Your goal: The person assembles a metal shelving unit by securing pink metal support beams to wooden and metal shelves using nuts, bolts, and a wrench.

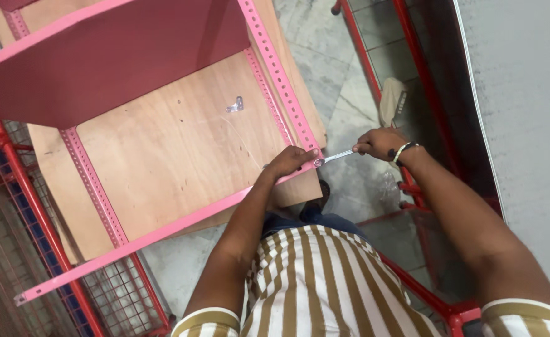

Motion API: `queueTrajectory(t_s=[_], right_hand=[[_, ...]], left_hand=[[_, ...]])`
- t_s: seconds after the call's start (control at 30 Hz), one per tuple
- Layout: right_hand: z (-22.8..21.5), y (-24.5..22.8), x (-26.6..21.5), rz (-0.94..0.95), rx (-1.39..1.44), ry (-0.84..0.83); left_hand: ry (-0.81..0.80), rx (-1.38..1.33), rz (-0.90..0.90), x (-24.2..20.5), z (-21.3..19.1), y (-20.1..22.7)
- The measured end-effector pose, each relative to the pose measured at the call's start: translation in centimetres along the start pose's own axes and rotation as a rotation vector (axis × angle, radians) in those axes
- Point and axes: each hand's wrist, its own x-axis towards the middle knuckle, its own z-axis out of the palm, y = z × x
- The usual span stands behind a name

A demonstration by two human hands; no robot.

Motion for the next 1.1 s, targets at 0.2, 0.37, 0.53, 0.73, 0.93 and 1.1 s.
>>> queueTrajectory(t_s=[0.2, 0.37, 0.53, 0.73, 0.93, 1.1], right_hand=[[1.1, 0.1, 0.3, 0.057, -0.06, 0.093], [0.5, 0.8, 2.7, 0.027, -0.186, 0.137], [-0.8, 1.1, 7.0, -0.116, -0.294, 0.161], [-0.2, 2.0, 7.9, -0.155, -0.285, 0.152], [4.1, 3.3, 4.4, -0.07, -0.063, 0.276], [10.9, 0.8, -0.8, 0.312, 0.2, 0.327]], left_hand=[[-0.002, 0.106, 0.002, -0.2, 0.0, 0.2], [0.071, 0.095, 0.059, 0.7, 0.9, -2.1], [0.092, 0.134, 0.245, 3.3, 0.9, -5.1], [0.105, 0.151, 0.118, 1.6, 0.5, -3.2], [0.087, 0.103, 0.049, 1.6, 0.5, -2.2], [0.058, 0.144, 0.069, 2.6, 0.5, -2.6]])
